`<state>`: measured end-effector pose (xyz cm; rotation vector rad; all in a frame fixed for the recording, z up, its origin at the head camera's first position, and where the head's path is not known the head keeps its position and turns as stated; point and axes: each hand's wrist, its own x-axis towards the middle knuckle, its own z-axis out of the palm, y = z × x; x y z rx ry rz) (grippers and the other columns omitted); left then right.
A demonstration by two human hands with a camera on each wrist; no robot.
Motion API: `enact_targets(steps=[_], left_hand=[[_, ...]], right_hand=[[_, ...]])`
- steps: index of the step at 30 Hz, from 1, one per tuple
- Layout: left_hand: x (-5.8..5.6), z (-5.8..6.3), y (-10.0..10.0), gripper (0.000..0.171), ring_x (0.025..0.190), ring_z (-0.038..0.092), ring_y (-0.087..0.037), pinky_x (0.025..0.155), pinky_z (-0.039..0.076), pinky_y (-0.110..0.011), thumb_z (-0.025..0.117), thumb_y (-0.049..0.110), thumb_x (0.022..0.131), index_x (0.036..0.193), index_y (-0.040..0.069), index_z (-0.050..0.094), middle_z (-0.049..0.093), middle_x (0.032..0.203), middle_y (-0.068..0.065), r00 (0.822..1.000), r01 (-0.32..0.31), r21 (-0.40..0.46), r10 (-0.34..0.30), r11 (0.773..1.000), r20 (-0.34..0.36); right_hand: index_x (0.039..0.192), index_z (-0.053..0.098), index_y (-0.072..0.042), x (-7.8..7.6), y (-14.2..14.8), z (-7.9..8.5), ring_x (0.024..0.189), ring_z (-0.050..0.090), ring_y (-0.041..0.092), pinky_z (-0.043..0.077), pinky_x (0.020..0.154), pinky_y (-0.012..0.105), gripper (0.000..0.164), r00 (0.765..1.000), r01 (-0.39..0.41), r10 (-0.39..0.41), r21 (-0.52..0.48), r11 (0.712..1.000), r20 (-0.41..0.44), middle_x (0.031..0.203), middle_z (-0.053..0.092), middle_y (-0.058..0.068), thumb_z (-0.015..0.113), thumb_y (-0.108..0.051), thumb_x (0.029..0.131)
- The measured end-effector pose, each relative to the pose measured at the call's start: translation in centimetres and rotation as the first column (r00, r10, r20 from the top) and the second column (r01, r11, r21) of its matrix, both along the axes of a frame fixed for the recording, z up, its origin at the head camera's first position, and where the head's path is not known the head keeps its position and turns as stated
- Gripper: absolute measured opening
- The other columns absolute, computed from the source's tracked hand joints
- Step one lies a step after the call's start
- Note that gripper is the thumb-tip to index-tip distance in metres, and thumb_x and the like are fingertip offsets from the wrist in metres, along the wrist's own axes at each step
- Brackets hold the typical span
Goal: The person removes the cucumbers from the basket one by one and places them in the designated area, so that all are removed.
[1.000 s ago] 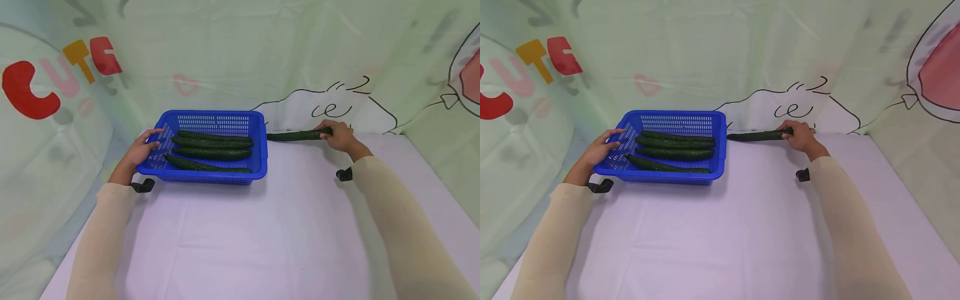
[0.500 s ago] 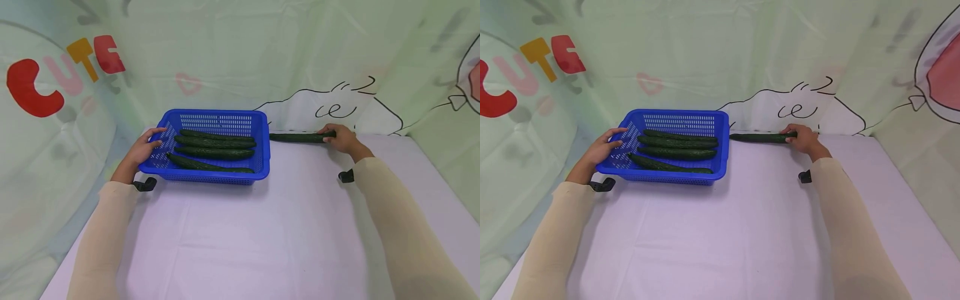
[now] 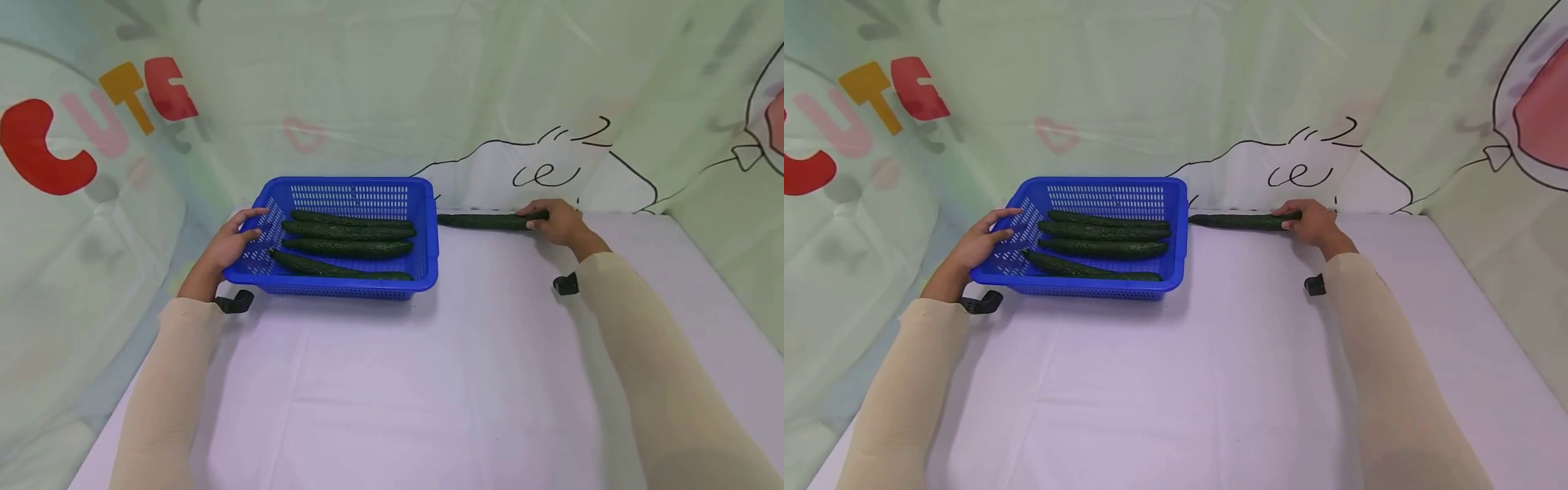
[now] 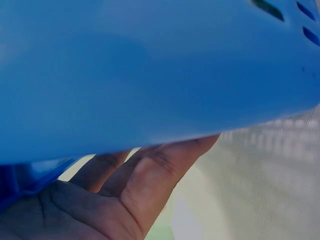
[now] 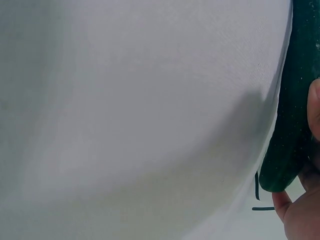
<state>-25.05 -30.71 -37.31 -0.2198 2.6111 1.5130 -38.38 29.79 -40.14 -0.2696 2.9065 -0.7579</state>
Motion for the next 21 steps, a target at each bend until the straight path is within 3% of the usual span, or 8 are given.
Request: enact_targets(steps=[5,8,15,21], left_hand=[[-0.03,-0.04,-0.09,0.049,0.143,0.031,-0.048,0.106,0.038,-0.066,0.04,0.021,0.105,0.152,0.03,0.035,0.008,0.167,-0.009,1.0,-0.001,-0.005,0.001,1.0,-0.002],[-0.08,-0.02,-0.09,0.048,0.142,0.032,-0.048,0.106,0.038,-0.065,0.041,0.02,0.104,0.152,0.029,0.035,0.01,0.167,-0.01,1.0,-0.005,-0.007,0.005,1.0,-0.001],[0.01,0.13,-0.06,0.048,0.141,0.034,-0.048,0.105,0.04,-0.064,0.041,0.019,0.104,0.152,0.029,0.035,0.01,0.167,-0.01,1.0,-0.006,0.001,0.006,1.0,0.004],[-0.01,0.08,-0.1,0.049,0.141,0.034,-0.047,0.105,0.04,-0.064,0.041,0.02,0.105,0.152,0.029,0.035,0.01,0.167,-0.01,1.0,-0.001,0.008,0.001,1.0,0.001]], right_hand=[[0.132,0.063,-0.017,0.06,0.03,0.08,0.133,0.038,0.043,0.022,0.108,0.069,0.036,0.999,0.038,-0.038,0.007,0.999,0.034,0.152,0.038,0.027,0.061,-0.014,0.097],[0.132,0.062,-0.019,0.12,0.15,0.12,0.134,0.037,0.043,0.024,0.107,0.066,0.036,0.997,0.058,-0.058,0.007,0.998,0.053,0.153,0.035,0.028,0.063,-0.017,0.096],[0.135,0.059,-0.022,-0.14,0.17,0.38,0.141,0.028,0.051,0.014,0.11,0.074,0.038,0.996,0.046,-0.05,0.058,0.997,0.071,0.152,0.036,0.028,0.062,-0.022,0.097],[0.139,0.057,-0.018,0.07,-0.35,0.92,0.139,0.032,0.051,0.026,0.108,0.069,0.042,0.997,0.001,-0.008,0.099,0.995,0.077,0.151,0.038,0.029,0.06,-0.024,0.098]])
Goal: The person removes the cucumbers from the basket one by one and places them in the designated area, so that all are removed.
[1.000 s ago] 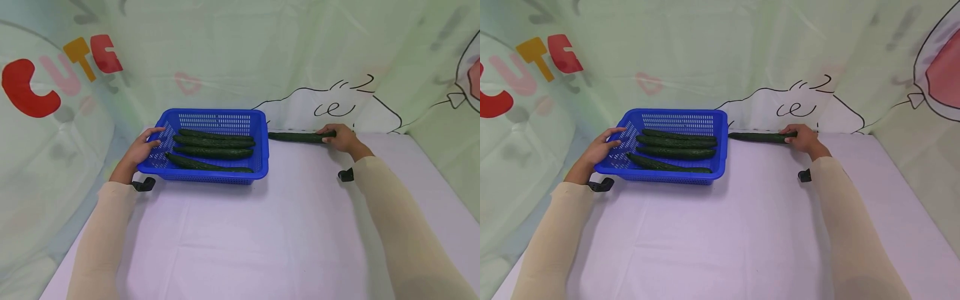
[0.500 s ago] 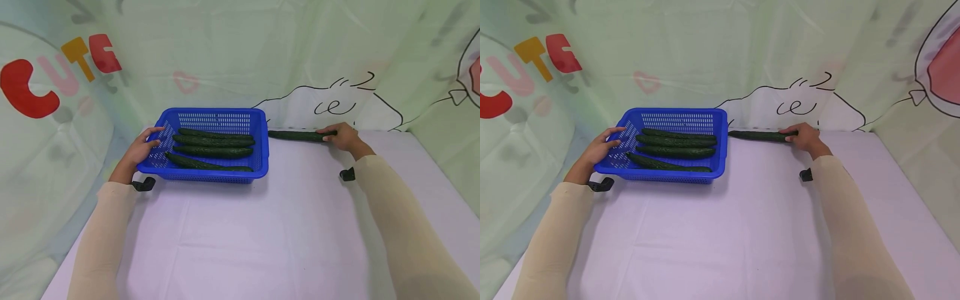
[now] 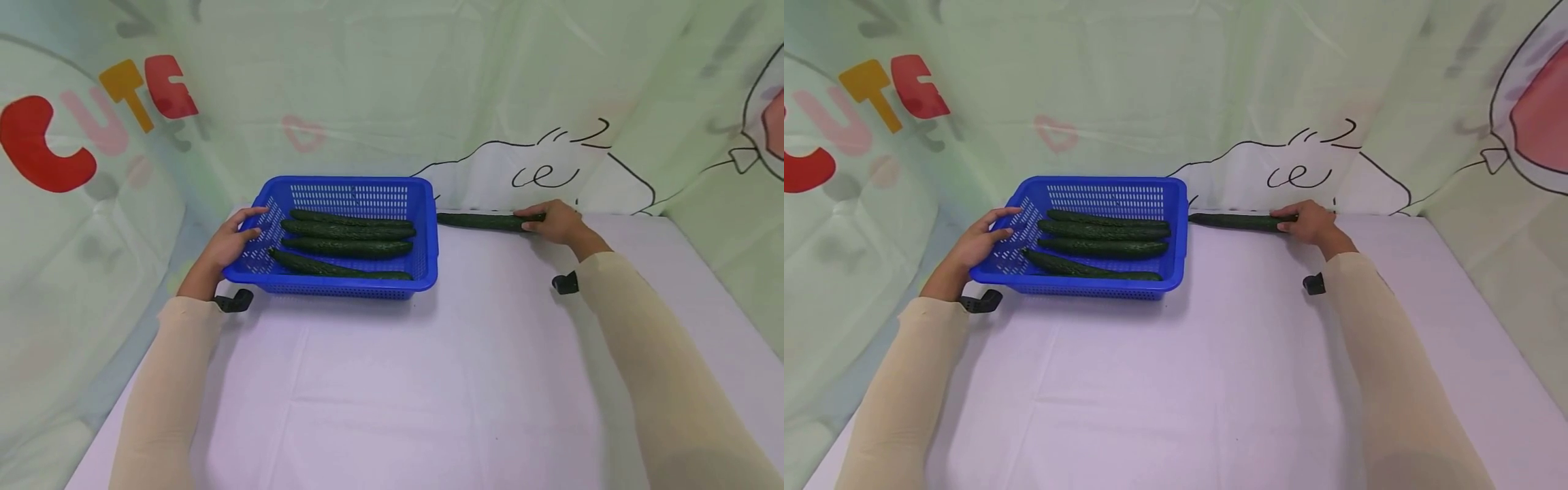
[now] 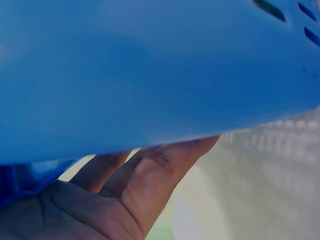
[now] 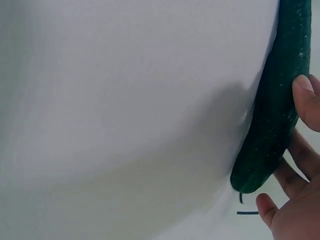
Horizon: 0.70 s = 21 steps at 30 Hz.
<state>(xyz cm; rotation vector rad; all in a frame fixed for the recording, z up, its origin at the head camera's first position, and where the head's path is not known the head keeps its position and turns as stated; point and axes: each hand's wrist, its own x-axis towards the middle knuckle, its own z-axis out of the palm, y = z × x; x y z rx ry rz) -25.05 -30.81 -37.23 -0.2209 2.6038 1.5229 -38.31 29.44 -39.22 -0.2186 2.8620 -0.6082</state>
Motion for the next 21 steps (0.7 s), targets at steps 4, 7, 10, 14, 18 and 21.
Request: enact_targets(steps=[4,7,10,14,18,21], left_hand=[[-0.1,-0.1,0.0,0.048,0.14,0.035,-0.048,0.105,0.04,-0.064,0.04,0.022,0.105,0.152,0.03,0.034,0.011,0.166,-0.011,1.0,0.001,0.006,-0.001,1.0,0.001],[0.0,-0.1,0.0,0.048,0.14,0.035,-0.048,0.105,0.041,-0.064,0.04,0.021,0.105,0.152,0.03,0.035,0.011,0.166,-0.011,1.0,0.001,0.008,-0.001,1.0,0.003],[0.0,-0.1,0.0,0.048,0.142,0.034,-0.047,0.105,0.04,-0.064,0.041,0.02,0.105,0.152,0.029,0.035,0.01,0.167,-0.01,1.0,0.002,0.007,-0.002,1.0,0.005],[-0.1,-0.2,0.0,0.048,0.142,0.033,-0.048,0.105,0.039,-0.065,0.041,0.021,0.105,0.152,0.03,0.035,0.011,0.167,-0.011,1.0,0.0,0.004,0.0,1.0,-0.001],[-0.1,-0.2,0.0,0.048,0.141,0.034,-0.048,0.105,0.04,-0.064,0.041,0.02,0.105,0.152,0.03,0.035,0.012,0.166,-0.011,1.0,-0.003,0.003,0.003,1.0,-0.001],[0.0,-0.2,0.0,0.049,0.141,0.034,-0.049,0.104,0.04,-0.065,0.041,0.021,0.105,0.153,0.03,0.034,0.011,0.166,-0.012,1.0,0.001,0.006,-0.001,1.0,-0.003]], right_hand=[[0.142,0.053,-0.012,0.3,-0.7,0.6,0.136,0.034,0.052,0.022,0.108,0.073,0.045,0.999,-0.035,0.036,0.036,0.999,-0.027,0.149,0.041,0.029,0.054,-0.029,0.1],[0.141,0.052,-0.009,0.8,-1.5,1.2,0.134,0.035,0.053,0.018,0.106,0.076,0.044,0.994,-0.053,0.059,0.065,0.996,-0.096,0.145,0.045,0.029,0.049,-0.029,0.102],[0.136,0.057,-0.009,1.5,-2.8,1.8,0.134,0.038,0.052,0.021,0.102,0.072,0.04,0.976,-0.084,0.096,0.067,0.994,-0.198,0.141,0.051,0.027,0.05,-0.024,0.101],[0.13,0.063,-0.008,3.1,-5.3,2.9,0.133,0.041,0.049,0.025,0.097,0.066,0.034,0.937,-0.171,0.173,0.034,0.985,-0.304,0.137,0.057,0.024,0.055,-0.017,0.099],[0.125,0.067,-0.009,5.2,-8.7,4.3,0.127,0.046,0.045,0.026,0.1,0.065,0.029,0.885,-0.266,0.252,0.02,0.964,-0.39,0.13,0.063,0.022,0.058,-0.016,0.098],[0.12,0.07,-0.008,7.1,-11.8,5.3,0.117,0.054,0.04,0.034,0.1,0.06,0.025,0.828,-0.376,0.329,-0.014,0.926,-0.455,0.119,0.069,0.018,0.06,-0.014,0.097]])
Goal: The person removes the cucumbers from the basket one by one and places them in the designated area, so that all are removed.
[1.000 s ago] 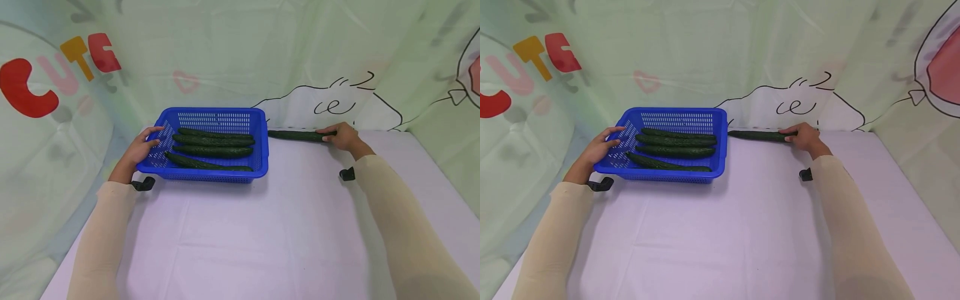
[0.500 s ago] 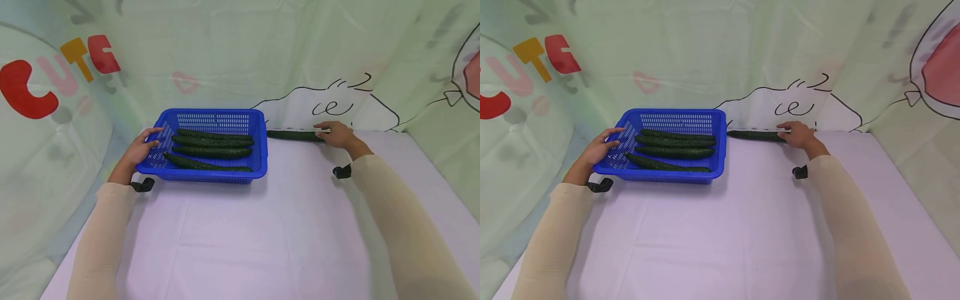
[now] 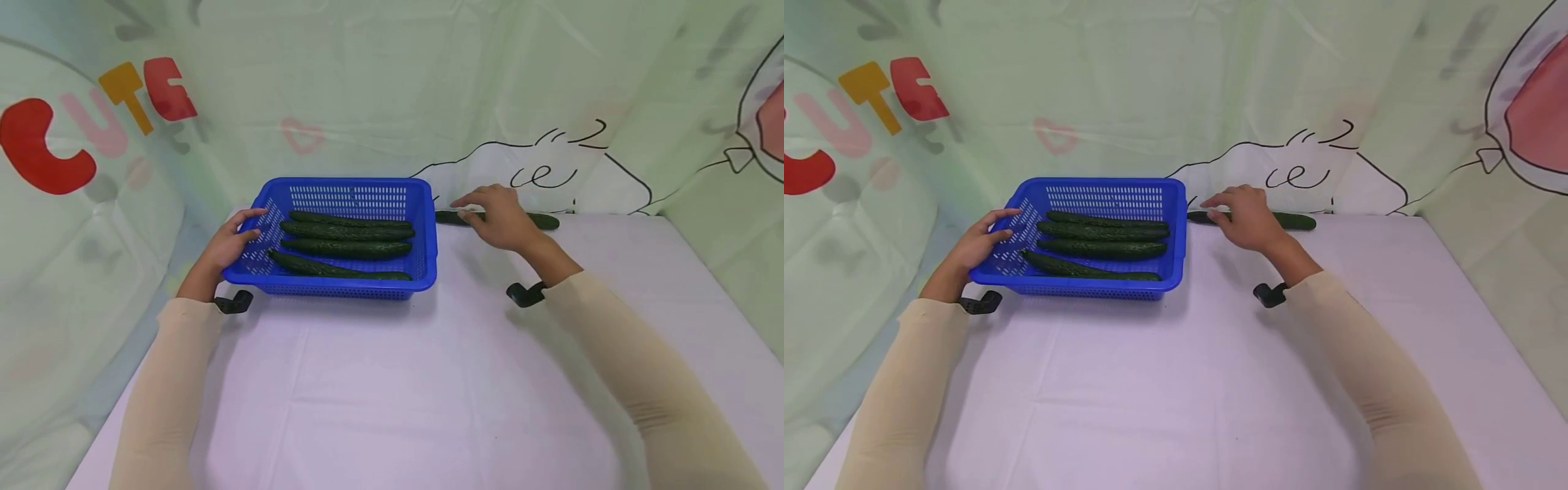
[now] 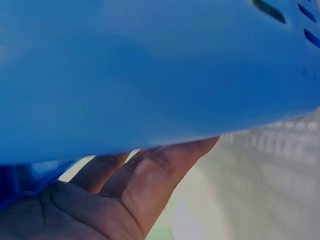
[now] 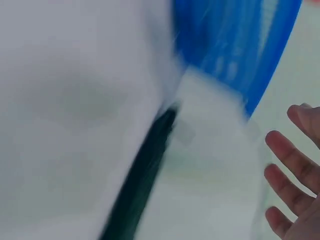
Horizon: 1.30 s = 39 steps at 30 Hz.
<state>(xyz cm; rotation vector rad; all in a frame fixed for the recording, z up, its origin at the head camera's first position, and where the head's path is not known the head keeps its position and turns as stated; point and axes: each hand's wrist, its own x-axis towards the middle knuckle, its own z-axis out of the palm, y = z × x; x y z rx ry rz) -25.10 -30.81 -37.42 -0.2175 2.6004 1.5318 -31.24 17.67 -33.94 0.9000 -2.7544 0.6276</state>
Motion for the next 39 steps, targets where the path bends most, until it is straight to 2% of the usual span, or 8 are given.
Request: enact_targets(steps=[4,8,11,14,19,22,28,39], left_hand=[[0.1,-0.2,0.0,0.049,0.141,0.034,-0.05,0.104,0.039,-0.066,0.041,0.021,0.105,0.153,0.03,0.034,0.011,0.166,-0.012,1.0,0.004,0.002,-0.004,1.0,-0.005],[0.1,-0.2,0.0,0.049,0.141,0.034,-0.05,0.104,0.04,-0.066,0.041,0.021,0.105,0.152,0.03,0.035,0.012,0.166,-0.013,1.0,0.004,0.014,-0.003,1.0,-0.011],[0.1,-0.3,0.1,0.048,0.14,0.035,-0.049,0.104,0.04,-0.066,0.041,0.021,0.105,0.152,0.03,0.036,0.013,0.166,-0.013,1.0,0.001,0.023,0.0,1.0,-0.011],[0.0,-0.3,0.2,0.048,0.141,0.034,-0.049,0.104,0.039,-0.066,0.041,0.02,0.105,0.152,0.029,0.035,0.012,0.166,-0.013,1.0,0.006,0.019,-0.006,1.0,-0.009],[0.0,-0.2,0.4,0.048,0.141,0.035,-0.048,0.104,0.041,-0.064,0.041,0.019,0.105,0.152,0.028,0.035,0.013,0.166,-0.012,1.0,0.005,0.017,-0.005,1.0,0.003],[0.0,-0.1,0.4,0.048,0.141,0.035,-0.048,0.103,0.041,-0.064,0.042,0.02,0.105,0.151,0.028,0.036,0.013,0.166,-0.012,1.0,0.008,0.02,-0.008,1.0,0.004],[-0.1,0.0,0.0,0.048,0.141,0.034,-0.049,0.105,0.039,-0.065,0.042,0.022,0.105,0.152,0.03,0.035,0.012,0.166,-0.011,1.0,0.006,-0.004,-0.006,1.0,0.003],[0.0,0.1,0.0,0.049,0.142,0.032,-0.05,0.104,0.039,-0.066,0.041,0.022,0.105,0.152,0.029,0.034,0.011,0.166,-0.013,1.0,0.009,-0.009,-0.009,1.0,0.008]], right_hand=[[0.114,0.072,-0.006,2.6,-4.0,0.9,0.105,0.063,0.029,0.048,0.093,0.049,0.022,0.976,-0.214,0.216,-0.059,0.975,0.027,0.11,0.073,0.012,0.062,-0.011,0.096],[0.118,0.071,-0.009,4.6,-7.6,1.1,0.107,0.065,0.023,0.053,0.092,0.042,0.024,0.912,-0.362,0.362,-0.04,0.931,0.194,0.117,0.071,0.008,0.064,-0.015,0.096],[0.125,0.066,-0.009,5.4,-9.8,0.8,0.117,0.063,0.024,0.052,0.099,0.043,0.031,0.85,-0.414,0.394,-0.017,0.91,0.35,0.127,0.067,0.009,0.064,-0.016,0.096],[0.133,0.06,-0.007,5.5,-11.4,0.4,0.124,0.061,0.028,0.048,0.105,0.044,0.038,0.803,-0.427,0.385,-0.012,0.904,0.456,0.133,0.063,0.013,0.064,-0.012,0.095],[0.138,0.056,-0.008,4.7,-13.0,-0.7,0.121,0.062,0.027,0.05,0.103,0.038,0.045,0.763,-0.405,0.353,-0.025,0.914,0.541,0.13,0.064,0.014,0.065,-0.009,0.094],[0.137,0.057,-0.009,4.2,-13.5,-1.2,0.118,0.064,0.025,0.052,0.1,0.036,0.044,0.751,-0.393,0.335,-0.023,0.919,0.569,0.126,0.067,0.013,0.065,-0.009,0.094],[0.135,0.06,-0.01,4.0,-14.2,-1.4,0.116,0.064,0.024,0.053,0.099,0.036,0.043,0.748,-0.359,0.301,-0.022,0.933,0.591,0.125,0.067,0.012,0.065,-0.005,0.093],[0.132,0.063,-0.012,4.2,-14.4,-1.4,0.114,0.064,0.022,0.053,0.099,0.036,0.041,0.767,-0.343,0.277,0.005,0.939,0.579,0.122,0.068,0.011,0.066,-0.007,0.092]])
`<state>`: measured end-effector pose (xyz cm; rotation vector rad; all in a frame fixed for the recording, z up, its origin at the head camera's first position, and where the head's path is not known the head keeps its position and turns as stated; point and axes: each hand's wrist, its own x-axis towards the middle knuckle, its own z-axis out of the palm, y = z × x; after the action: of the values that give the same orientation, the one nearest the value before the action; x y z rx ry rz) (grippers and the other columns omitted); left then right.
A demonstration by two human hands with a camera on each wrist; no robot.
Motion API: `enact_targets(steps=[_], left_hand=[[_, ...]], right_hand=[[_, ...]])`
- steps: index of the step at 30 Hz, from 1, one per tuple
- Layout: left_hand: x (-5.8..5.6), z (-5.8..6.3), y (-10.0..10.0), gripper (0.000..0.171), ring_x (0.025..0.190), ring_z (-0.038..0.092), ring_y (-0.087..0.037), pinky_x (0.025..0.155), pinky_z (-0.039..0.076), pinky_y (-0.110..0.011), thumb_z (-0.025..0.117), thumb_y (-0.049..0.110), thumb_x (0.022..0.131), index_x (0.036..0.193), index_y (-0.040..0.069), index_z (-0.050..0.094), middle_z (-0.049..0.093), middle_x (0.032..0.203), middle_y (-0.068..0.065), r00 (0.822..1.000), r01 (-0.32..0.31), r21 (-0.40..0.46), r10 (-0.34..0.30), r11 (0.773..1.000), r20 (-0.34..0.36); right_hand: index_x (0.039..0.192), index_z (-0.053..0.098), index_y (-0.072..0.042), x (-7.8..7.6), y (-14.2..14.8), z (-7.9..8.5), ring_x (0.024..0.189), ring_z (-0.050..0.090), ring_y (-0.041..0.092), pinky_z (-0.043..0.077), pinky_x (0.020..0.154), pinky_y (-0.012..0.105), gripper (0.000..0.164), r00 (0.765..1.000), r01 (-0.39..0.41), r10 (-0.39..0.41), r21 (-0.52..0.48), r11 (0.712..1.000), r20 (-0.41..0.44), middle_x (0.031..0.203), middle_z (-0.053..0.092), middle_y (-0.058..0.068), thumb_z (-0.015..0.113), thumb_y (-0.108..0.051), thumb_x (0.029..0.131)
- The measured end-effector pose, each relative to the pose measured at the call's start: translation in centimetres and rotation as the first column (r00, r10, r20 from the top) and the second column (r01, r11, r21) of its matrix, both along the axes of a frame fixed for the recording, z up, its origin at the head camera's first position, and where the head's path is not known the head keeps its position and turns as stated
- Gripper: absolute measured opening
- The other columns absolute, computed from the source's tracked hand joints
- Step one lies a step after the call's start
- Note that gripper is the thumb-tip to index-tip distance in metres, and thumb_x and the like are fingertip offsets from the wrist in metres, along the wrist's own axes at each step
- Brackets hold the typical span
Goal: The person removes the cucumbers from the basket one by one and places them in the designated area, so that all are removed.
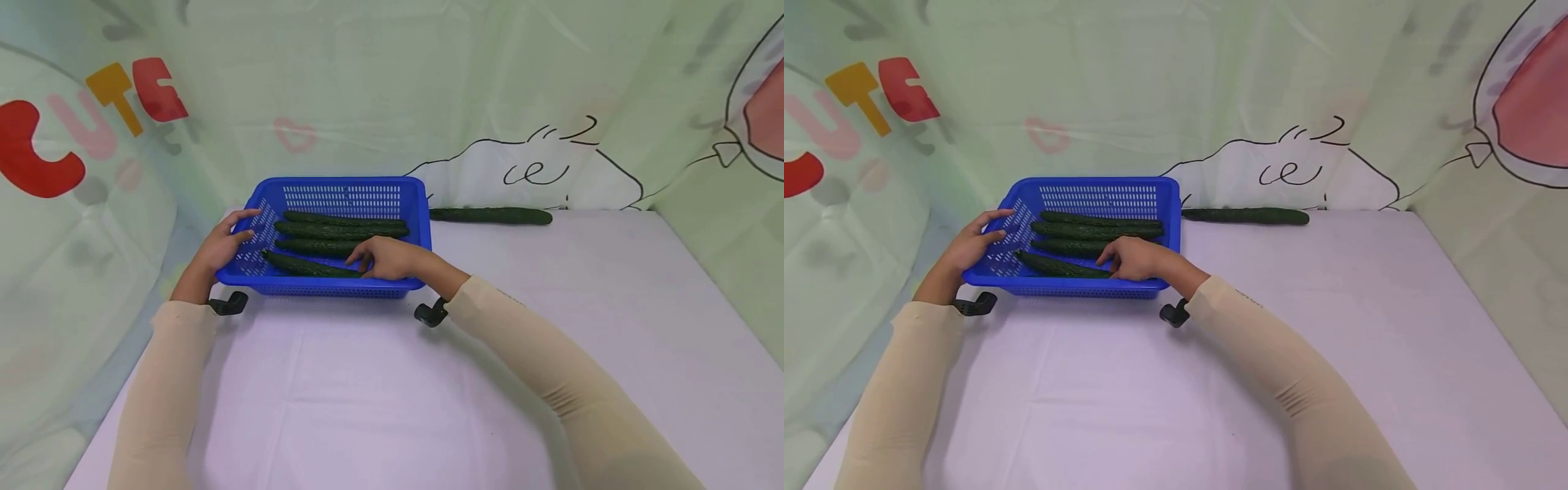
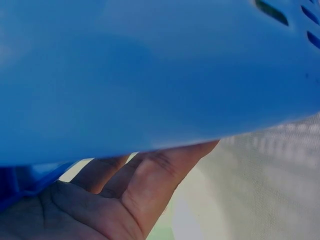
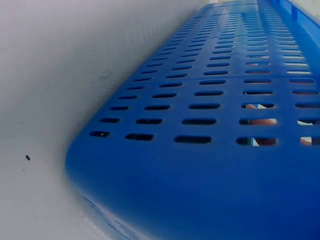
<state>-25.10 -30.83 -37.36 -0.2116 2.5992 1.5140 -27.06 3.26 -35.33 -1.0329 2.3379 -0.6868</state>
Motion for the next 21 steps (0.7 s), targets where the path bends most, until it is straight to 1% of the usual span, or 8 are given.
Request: enact_targets(steps=[5,8,12,21], left_hand=[[0.01,-0.06,-0.06,0.049,0.142,0.033,-0.049,0.104,0.039,-0.066,0.042,0.022,0.105,0.152,0.029,0.034,0.011,0.166,-0.012,1.0,-0.002,0.001,0.002,1.0,-0.005],[-0.01,-0.07,-0.09,0.049,0.142,0.033,-0.05,0.104,0.039,-0.066,0.042,0.022,0.105,0.152,0.03,0.034,0.01,0.167,-0.011,1.0,-0.005,0.006,0.005,1.0,0.0],[-0.02,-0.03,-0.07,0.049,0.141,0.033,-0.049,0.104,0.039,-0.066,0.041,0.022,0.105,0.153,0.03,0.033,0.011,0.167,-0.012,1.0,-0.001,0.002,0.001,1.0,0.001],[-0.05,-0.01,-0.05,0.049,0.141,0.034,-0.049,0.105,0.039,-0.065,0.041,0.021,0.105,0.153,0.028,0.033,0.012,0.166,-0.012,1.0,0.003,0.003,-0.003,1.0,-0.003]], right_hand=[[0.131,0.064,-0.013,-0.16,0.07,0.02,0.106,0.065,0.02,0.055,0.092,0.034,0.039,0.999,0.011,-0.01,0.032,0.999,-0.036,0.114,0.07,0.009,0.067,-0.011,0.092],[0.13,0.064,-0.013,-0.29,0.09,0.01,0.098,0.066,0.018,0.055,0.085,0.032,0.039,0.999,0.003,-0.001,0.042,0.999,-0.048,0.108,0.071,0.008,0.067,-0.014,0.092],[0.129,0.064,-0.013,-0.32,0.08,0.02,0.092,0.067,0.016,0.055,0.08,0.03,0.038,0.998,-0.004,0.007,0.049,0.999,-0.057,0.104,0.073,0.007,0.067,-0.02,0.093],[0.128,0.065,-0.012,-0.31,0.0,0.15,0.093,0.068,0.016,0.055,0.083,0.031,0.037,0.997,-0.011,0.015,0.059,0.998,-0.071,0.105,0.073,0.007,0.067,-0.025,0.093]])
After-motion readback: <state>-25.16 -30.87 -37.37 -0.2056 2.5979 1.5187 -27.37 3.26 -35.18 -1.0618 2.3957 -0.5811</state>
